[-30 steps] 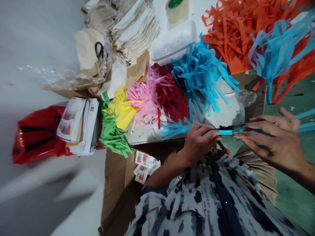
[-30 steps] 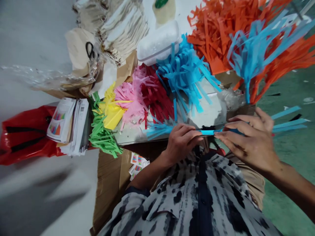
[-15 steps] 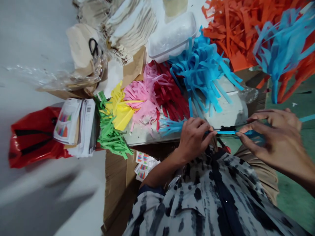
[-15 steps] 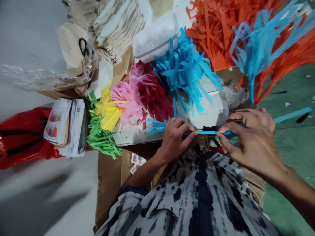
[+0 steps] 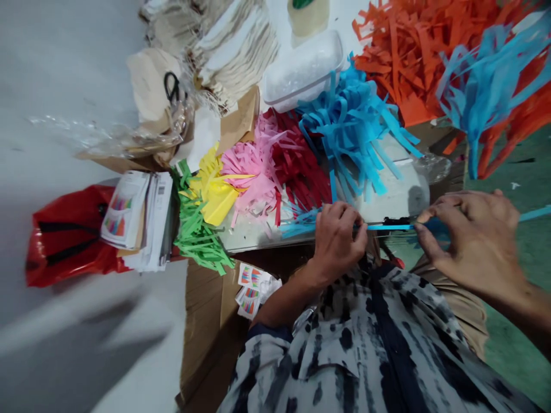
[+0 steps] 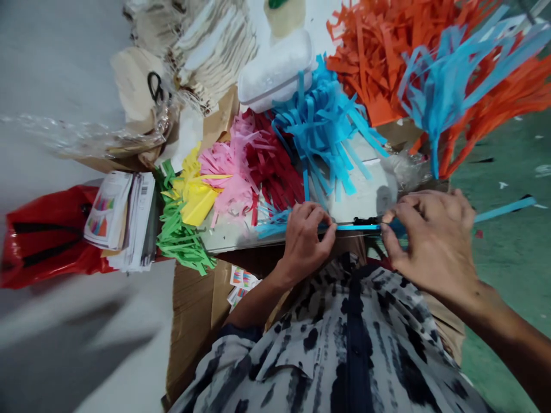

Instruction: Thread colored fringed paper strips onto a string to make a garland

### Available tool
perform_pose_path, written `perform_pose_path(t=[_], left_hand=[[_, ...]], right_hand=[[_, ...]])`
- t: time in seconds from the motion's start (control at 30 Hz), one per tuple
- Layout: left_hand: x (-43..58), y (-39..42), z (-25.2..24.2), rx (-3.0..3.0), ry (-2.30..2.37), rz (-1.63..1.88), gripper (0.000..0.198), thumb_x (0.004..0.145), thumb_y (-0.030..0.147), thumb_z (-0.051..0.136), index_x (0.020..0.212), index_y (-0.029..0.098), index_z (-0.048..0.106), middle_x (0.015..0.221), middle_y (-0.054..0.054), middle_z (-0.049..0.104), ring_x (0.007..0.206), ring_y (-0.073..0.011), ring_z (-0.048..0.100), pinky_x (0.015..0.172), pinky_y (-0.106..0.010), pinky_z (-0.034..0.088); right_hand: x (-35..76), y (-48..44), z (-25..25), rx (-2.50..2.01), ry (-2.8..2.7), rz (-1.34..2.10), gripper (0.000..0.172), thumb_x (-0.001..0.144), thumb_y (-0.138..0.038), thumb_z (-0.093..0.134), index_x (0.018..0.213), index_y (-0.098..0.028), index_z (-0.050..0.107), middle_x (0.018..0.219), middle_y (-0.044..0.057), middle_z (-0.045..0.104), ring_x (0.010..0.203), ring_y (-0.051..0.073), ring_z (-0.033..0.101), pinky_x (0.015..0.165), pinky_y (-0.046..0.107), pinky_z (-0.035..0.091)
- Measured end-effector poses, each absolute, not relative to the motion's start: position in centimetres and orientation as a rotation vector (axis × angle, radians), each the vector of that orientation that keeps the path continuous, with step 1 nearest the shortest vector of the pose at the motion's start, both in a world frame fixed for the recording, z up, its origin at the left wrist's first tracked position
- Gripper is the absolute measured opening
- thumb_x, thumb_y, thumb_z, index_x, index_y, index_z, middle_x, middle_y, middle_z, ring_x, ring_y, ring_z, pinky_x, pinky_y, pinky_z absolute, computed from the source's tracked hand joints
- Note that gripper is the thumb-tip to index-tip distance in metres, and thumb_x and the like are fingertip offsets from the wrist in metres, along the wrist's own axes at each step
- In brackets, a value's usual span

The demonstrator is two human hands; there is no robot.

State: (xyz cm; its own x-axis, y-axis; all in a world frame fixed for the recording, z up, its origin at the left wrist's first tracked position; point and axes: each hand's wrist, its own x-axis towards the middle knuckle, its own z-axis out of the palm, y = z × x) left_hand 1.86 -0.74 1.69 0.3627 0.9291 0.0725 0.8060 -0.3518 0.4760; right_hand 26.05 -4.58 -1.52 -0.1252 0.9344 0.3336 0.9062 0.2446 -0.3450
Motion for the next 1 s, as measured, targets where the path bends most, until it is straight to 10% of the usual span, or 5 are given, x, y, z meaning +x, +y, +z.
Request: perform_pose_path(t=[0.27,1.0], left_hand=[[0.2,-1.4,-0.8,2.825,1.008,0.621,0.029,0.101,0.015,0.054,0.121,0.024,0.074,0.119,-0.005,0.076,0.114,-0.0208,0.065,0.113,-0.042,0.044],[1.0,-2.7,-2.5,2.855,0.958,0.491,0.03,0.106,0.023,0.053,0.128,0.023,0.073,0.121,-0.008,0.076,0.112,-0.0201,0.069,0.088,-0.033,0.046]], right_hand=[[26.1,-5.8,-4.1,-1.276,-2.103,-0.217,0.027,0.095,-0.024,0.065,0.119,-0.033,0.074,0.106,0.002,0.077,0.119,0.032,0.067,0.124,0.066,0.025],[27.2,-6.3,-3.0,-1.261,-2.254,-0.038,0.049,0.094,-0.011,0.068,0.122,-0.052,0.074,0.115,-0.01,0.078,0.109,0.025,0.073,0.116,0.059,0.036]])
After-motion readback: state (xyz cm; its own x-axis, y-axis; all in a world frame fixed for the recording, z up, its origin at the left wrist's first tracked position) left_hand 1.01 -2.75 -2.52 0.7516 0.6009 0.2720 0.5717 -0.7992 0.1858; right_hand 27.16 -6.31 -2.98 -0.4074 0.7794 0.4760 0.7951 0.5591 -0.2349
